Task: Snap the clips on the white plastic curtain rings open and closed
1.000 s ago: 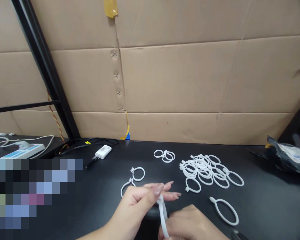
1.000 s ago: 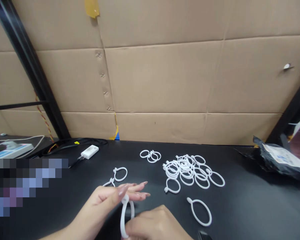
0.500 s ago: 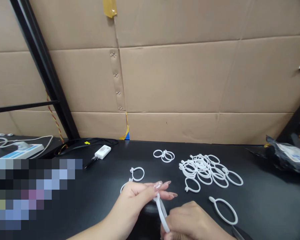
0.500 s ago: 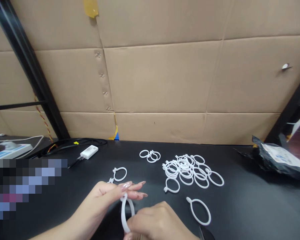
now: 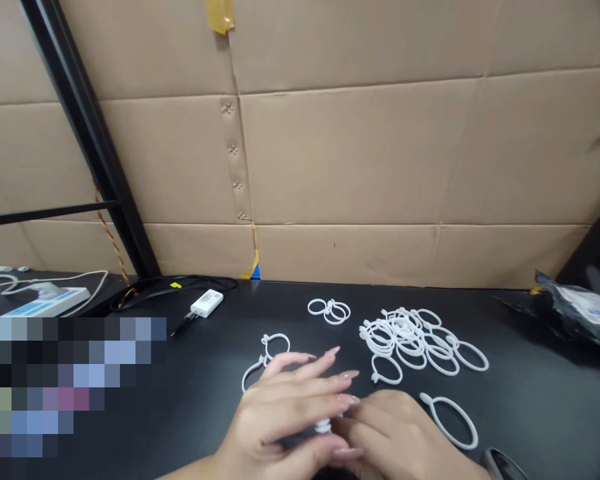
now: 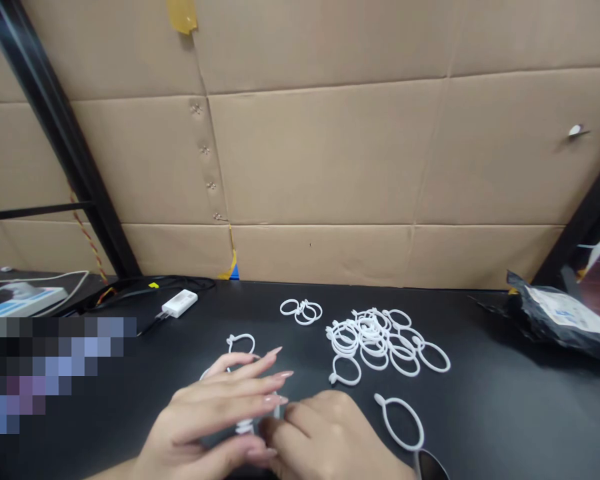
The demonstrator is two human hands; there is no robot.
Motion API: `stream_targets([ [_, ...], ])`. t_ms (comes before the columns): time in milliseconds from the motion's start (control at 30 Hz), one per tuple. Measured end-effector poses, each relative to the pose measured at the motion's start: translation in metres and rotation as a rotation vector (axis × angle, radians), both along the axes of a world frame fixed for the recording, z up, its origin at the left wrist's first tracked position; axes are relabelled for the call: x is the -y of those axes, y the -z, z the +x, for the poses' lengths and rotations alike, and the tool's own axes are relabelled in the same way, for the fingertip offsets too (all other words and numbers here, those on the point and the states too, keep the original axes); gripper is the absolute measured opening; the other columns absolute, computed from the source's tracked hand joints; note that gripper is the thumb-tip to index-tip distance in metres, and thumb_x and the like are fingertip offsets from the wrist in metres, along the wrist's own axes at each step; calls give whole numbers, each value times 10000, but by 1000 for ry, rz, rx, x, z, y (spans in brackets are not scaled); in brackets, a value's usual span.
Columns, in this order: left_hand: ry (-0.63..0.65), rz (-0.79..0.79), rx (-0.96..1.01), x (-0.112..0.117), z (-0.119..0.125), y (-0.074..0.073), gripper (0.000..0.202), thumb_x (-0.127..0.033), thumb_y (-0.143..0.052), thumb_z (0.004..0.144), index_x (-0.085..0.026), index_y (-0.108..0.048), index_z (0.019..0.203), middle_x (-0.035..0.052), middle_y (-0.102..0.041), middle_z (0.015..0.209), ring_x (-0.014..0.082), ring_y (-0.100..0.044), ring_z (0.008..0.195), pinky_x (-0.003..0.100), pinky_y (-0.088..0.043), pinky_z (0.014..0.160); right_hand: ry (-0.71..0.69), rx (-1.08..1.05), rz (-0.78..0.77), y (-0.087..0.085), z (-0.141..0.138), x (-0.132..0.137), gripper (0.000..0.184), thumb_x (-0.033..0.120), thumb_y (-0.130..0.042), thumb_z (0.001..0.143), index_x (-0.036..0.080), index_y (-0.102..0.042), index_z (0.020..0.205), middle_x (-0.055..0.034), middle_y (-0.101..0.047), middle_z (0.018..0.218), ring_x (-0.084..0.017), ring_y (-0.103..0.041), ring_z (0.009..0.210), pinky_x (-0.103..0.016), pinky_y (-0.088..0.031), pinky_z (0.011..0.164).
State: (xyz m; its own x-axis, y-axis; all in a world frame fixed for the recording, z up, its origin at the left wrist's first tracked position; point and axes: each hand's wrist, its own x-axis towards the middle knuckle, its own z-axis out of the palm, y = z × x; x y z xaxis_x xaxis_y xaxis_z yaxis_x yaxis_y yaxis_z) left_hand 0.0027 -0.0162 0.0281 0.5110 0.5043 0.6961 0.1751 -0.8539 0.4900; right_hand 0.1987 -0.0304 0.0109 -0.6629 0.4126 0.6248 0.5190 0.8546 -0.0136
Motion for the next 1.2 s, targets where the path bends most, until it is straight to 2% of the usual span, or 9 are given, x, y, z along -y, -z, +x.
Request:
stream_targets([
  [67,-2,131,-28,0,-1,0,388,-150,-673,794,-224,-616,1170,93,-653,1160,249,-558,1156,364,-406,994,12,-10,54,-2,0,0,411,232,-278,999,176,-569,714,-7,-639,612,-125,-572,512,-255,-397,504],
  [133,-22,155,-45,-1,-2,2,341,-183,-641,825,-218,-617,1163,101,-661,1148,255,-563,1148,374,-418,980,-7,2,89,-5,-1,1,459,218,-246,1005,177,-551,664,5,-607,556,-114,-540,469,-257,-362,465],
  [267,-51,73,-28,0,-1,4,278,-272,-638,828,-248,-659,1105,85,-676,1119,277,-577,1126,400,-413,982,-9,52,103,-9,-4,2,524,193,-183,1009,178,-549,635,8,-585,521,-111,-508,443,-267,-323,434],
  [400,-72,6,-24,3,0,1,271,-247,-661,812,-261,-673,1083,70,-682,1108,266,-583,1120,385,-403,993,-7,45,118,-10,-4,3,507,182,-183,1008,175,-552,661,6,-597,547,-113,-512,460,-266,-332,454],
  [533,-56,-5,-28,1,0,3,488,-291,-760,716,-272,-607,1179,62,-649,1174,262,-556,1156,359,-391,1013,84,19,16,-8,-3,6,533,224,-138,1012,183,-503,625,2,-566,540,-108,-519,479,-244,-354,474],
  [633,-86,-38,-21,1,2,5,605,-317,-796,663,-251,-574,1221,73,-627,1207,264,-560,1154,346,-406,1008,58,-32,-26,-4,-2,5,509,256,-169,1006,188,-458,593,20,-505,506,-90,-464,429,-217,-343,441],
  [867,-161,-140,-1,4,7,3,271,-241,-677,793,-216,-688,1063,71,-686,1094,252,-636,1051,358,-466,950,-12,-67,-185,5,-2,1,369,163,-267,970,170,-536,718,-3,-555,601,-101,-512,509,-195,-408,488],
  [1033,-125,-225,24,4,6,4,221,-261,-654,816,-272,-702,1031,45,-693,1072,260,-653,1021,409,-456,960,-57,-90,-248,13,-2,-1,265,140,-340,929,172,-568,798,-22,-603,653,-116,-541,554,-205,-438,512],
  [1200,-103,-249,23,5,7,6,199,-256,-632,835,-287,-708,1016,34,-702,1051,255,-661,1005,418,-436,981,-62,-102,-238,18,-1,-4,259,165,-353,935,174,-577,804,-22,-614,647,-113,-559,547,-196,-440,515],
])
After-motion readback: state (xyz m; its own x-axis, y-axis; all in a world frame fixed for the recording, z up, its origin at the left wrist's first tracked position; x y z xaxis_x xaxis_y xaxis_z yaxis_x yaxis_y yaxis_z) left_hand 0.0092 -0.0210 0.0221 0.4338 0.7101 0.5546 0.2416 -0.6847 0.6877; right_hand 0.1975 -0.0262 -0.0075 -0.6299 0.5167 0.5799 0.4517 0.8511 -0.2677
